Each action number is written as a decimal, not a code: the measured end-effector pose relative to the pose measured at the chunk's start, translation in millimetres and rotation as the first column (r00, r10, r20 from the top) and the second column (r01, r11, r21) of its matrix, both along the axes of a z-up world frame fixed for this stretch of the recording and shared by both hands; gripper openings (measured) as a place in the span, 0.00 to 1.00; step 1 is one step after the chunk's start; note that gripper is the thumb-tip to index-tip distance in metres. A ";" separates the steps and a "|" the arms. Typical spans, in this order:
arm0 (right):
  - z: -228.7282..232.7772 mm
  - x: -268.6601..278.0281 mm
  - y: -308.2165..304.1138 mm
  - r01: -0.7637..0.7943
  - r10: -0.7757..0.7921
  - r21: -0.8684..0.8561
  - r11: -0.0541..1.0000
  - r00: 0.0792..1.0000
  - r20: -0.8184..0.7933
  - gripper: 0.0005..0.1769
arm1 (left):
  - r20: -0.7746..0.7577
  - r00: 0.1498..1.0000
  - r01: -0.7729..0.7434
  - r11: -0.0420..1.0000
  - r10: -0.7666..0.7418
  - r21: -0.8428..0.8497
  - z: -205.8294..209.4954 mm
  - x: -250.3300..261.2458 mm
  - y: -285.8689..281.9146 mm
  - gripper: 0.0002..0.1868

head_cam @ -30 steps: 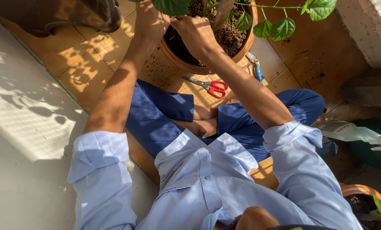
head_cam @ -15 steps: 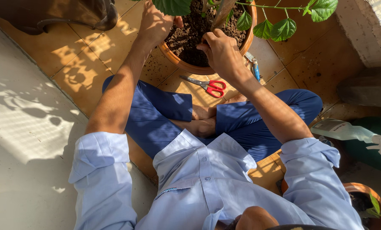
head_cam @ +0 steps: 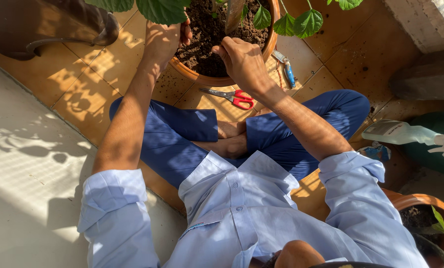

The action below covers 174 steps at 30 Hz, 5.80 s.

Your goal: The person sits on a tiled balcony floor and plants a small sapling into a terracotta pot, using hands to pack soil around the base. The person then moves the pot to a ledge and repeats the process with a second plant in a grey pot.

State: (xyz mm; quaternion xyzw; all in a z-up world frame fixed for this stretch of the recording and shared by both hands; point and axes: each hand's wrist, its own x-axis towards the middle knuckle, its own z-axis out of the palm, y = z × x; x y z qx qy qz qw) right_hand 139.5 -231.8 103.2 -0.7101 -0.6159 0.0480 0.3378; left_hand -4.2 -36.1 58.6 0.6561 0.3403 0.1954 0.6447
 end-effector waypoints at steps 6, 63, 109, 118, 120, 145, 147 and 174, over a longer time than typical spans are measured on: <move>6.4 2.4 -6.5 -0.150 0.161 0.086 0.985 0.976 -0.147 0.13 | 0.111 0.993 0.048 0.993 -0.036 -0.107 13.8 -5.9 -4.0 0.10; 17.2 56.7 -52.4 0.050 -0.066 0.120 0.992 0.989 0.136 0.09 | -0.118 0.966 -0.023 0.528 0.231 0.849 10.2 -94.9 -4.3 0.05; -106.2 217.5 115.7 -0.299 0.323 -0.140 0.944 0.924 0.203 0.24 | -0.072 0.994 0.079 -0.085 0.076 0.993 -71.3 77.9 75.3 0.22; -170.5 256.0 83.1 -0.250 0.240 -0.227 0.941 0.968 -0.074 0.19 | -0.281 0.959 0.258 0.480 -0.025 0.838 -47.1 59.2 53.4 0.18; -184.9 262.4 85.0 -0.201 0.175 -0.314 0.928 0.978 -0.110 0.18 | -0.371 0.922 0.339 0.685 -0.108 0.645 -47.7 62.2 50.3 0.17; -166.6 274.4 86.1 -0.138 0.471 -0.509 0.850 0.631 0.616 0.53 | -0.390 0.921 0.343 0.447 0.014 0.826 -82.1 64.9 82.2 0.16; -167.9 271.0 85.2 -0.054 0.479 -0.557 0.829 0.583 0.656 0.50 | -0.435 0.900 0.382 0.445 0.018 0.810 -86.9 61.5 84.5 0.16; 6.9 108.7 -33.0 -0.188 0.194 0.077 0.979 0.757 -0.624 0.20 | -0.247 0.968 0.191 0.513 0.042 0.837 -22.2 -1.0 19.3 0.13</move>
